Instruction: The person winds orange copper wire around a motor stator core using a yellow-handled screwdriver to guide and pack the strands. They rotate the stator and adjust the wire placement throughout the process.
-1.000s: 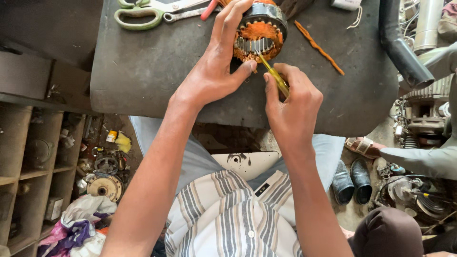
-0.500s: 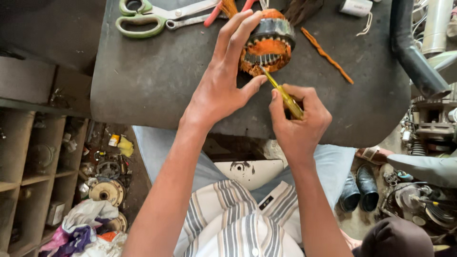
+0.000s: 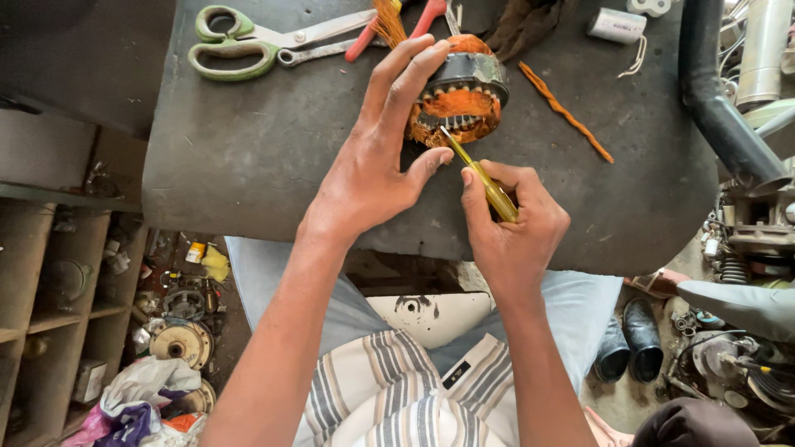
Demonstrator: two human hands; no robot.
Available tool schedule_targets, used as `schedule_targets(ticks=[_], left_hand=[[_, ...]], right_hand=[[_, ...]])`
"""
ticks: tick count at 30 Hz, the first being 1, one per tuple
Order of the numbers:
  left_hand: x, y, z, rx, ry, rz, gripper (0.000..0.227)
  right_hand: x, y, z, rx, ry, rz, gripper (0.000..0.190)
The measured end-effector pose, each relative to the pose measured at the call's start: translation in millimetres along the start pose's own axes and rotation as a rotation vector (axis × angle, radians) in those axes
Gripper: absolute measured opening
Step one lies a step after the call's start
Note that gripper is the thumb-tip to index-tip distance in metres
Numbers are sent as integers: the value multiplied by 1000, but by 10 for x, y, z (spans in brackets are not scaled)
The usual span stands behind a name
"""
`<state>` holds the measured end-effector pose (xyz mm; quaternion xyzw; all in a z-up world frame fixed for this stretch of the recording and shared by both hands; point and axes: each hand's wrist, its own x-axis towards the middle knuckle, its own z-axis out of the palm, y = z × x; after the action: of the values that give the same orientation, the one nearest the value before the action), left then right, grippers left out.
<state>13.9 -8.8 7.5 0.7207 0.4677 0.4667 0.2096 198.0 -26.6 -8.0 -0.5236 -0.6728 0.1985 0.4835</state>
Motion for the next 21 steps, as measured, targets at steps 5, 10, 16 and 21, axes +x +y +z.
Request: schedule_targets(ticks=[5, 10, 16, 21], left_hand=[[-14, -28, 9, 26, -1, 21, 93], [-22, -37, 16, 36, -9, 37, 92], [-31, -42, 28, 47, -17, 38, 92], [-51, -26, 29, 48, -12, 35, 90]], right_hand=[[22, 51, -30, 37, -28, 52, 17], [53, 68, -59, 142, -62, 112, 17], [68, 98, -89, 329, -68, 281, 18], [59, 111, -90, 256, 8, 164, 15]])
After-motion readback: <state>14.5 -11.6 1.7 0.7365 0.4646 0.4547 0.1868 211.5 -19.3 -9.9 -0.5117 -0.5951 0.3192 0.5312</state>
